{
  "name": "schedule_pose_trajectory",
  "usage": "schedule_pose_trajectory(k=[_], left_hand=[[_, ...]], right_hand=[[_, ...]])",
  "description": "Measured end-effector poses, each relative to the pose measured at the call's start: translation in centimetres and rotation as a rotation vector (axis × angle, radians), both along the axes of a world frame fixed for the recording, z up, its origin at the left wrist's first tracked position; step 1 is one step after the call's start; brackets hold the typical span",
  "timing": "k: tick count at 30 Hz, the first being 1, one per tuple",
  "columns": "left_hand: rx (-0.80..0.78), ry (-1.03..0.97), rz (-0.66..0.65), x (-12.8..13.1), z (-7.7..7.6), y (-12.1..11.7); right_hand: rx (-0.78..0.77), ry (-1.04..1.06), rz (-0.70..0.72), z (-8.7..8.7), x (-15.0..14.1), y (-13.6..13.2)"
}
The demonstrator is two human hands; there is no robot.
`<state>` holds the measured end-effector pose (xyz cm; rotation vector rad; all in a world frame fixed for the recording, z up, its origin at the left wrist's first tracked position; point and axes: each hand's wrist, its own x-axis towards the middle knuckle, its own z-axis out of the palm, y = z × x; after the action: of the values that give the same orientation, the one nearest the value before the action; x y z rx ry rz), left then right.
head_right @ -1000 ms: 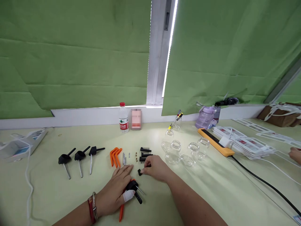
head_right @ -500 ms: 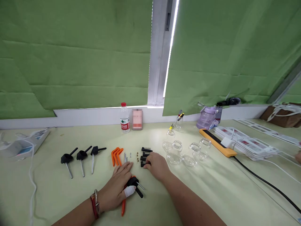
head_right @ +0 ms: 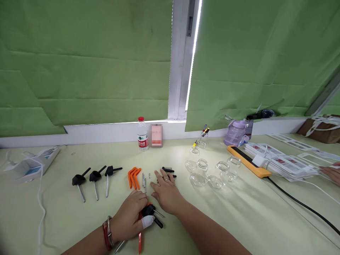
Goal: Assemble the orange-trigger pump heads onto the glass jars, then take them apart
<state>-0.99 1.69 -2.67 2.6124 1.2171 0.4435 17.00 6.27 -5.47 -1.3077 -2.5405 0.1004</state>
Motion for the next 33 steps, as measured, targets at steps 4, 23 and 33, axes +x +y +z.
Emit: schedule_pose_trajectory(k=[4,23,33], left_hand=[[-0.021,-0.035,0.064,-0.1,0.0,0.2],[-0.121,-0.256,0.126,-0.3,-0.5,0.0],[0.060,-0.005,-0.160,-0.2,-0.8,-0.4]], right_hand=[[-0.002,0.035,0.012,0.7,0.2,0.0],[-0.753,0.693,-0.031,1.1,0.4,-1.5],[-0.824,0.862,-0.106,2.3,-0.6,-2.0]])
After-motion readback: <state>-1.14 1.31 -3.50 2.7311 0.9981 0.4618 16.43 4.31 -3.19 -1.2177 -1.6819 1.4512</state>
